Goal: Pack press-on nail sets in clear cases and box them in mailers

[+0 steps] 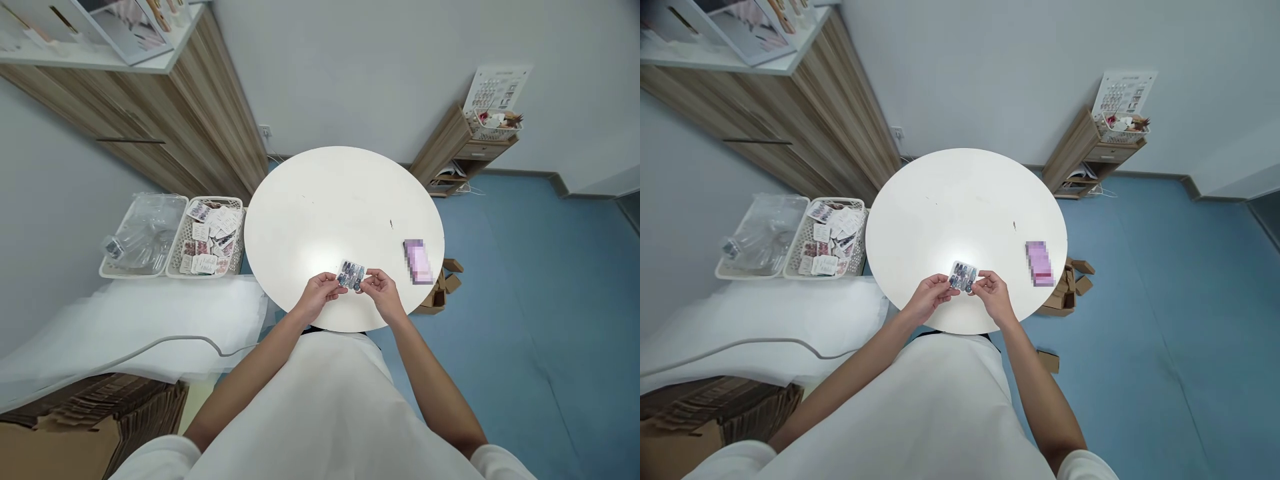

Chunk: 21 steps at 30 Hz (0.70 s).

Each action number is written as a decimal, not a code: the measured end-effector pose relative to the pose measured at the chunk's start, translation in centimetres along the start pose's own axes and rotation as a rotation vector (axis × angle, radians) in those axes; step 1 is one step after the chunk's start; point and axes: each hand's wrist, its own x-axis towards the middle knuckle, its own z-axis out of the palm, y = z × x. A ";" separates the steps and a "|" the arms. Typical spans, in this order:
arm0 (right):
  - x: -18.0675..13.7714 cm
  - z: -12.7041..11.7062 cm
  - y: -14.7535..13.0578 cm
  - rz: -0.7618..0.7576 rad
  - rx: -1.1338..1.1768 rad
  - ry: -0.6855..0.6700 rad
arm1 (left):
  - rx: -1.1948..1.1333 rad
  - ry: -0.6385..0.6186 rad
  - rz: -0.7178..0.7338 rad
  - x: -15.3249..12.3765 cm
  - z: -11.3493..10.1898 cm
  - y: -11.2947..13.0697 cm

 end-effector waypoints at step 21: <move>4.2 -4.4 -0.2 0.135 -0.060 -0.268 | 0.033 0.137 0.037 3.1 2.1 -0.4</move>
